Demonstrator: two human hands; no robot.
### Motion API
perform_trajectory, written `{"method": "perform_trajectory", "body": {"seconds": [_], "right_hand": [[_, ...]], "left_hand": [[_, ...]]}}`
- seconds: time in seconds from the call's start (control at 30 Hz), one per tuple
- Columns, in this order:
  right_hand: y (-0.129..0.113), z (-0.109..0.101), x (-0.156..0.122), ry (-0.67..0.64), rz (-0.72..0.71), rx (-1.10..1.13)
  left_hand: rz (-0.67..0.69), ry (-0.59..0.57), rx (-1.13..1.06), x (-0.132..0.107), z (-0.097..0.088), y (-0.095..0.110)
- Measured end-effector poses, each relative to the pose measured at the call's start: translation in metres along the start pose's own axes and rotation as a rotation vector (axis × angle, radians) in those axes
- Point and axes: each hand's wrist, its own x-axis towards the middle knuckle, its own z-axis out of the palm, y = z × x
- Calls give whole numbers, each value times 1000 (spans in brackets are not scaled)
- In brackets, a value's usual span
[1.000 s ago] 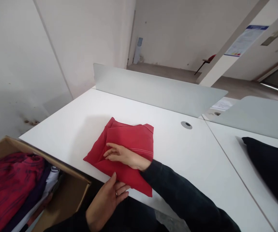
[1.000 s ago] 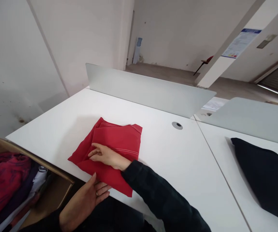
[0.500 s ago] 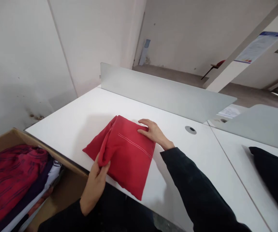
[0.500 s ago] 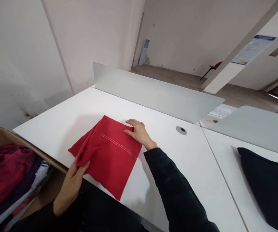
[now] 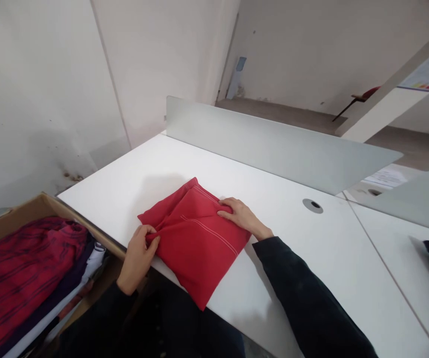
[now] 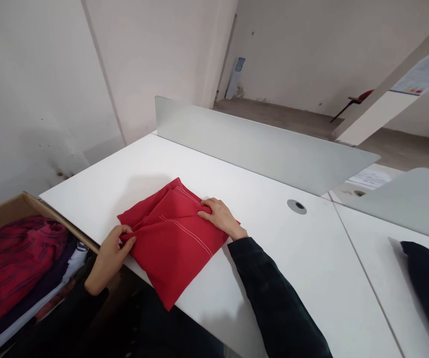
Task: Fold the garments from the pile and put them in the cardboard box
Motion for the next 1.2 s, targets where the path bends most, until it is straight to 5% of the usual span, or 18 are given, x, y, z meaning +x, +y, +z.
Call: {"method": "perform_trajectory", "body": {"seconds": [0.13, 0.27, 0.4, 0.63, 0.83, 1.0, 1.1, 1.2], "right_hand": [[0, -1, -5, 50, 153, 21], [-5, -6, -14, -19, 318, 101], [-23, -10, -34, -189, 392, 311], [-72, 2, -64, -355, 308, 712], [-130, 15, -46, -342, 217, 728], [-212, 50, -4, -338, -129, 775], [-272, 82, 26, -311, -310, 763], [-312, 111, 45, -333, -389, 669]], "left_hand": [[-134, 72, -275, -18, -2, 4], [-455, -162, -796, -52, -15, 20], [-604, -350, -977, -78, -18, 31], [-697, -247, -1090, -88, -32, 34], [-795, -41, -1104, -98, -99, 38], [-852, 339, -904, -109, -177, 32], [-797, 574, -739, -119, -224, 14], [-680, 721, -470, -131, -263, -30]]}}
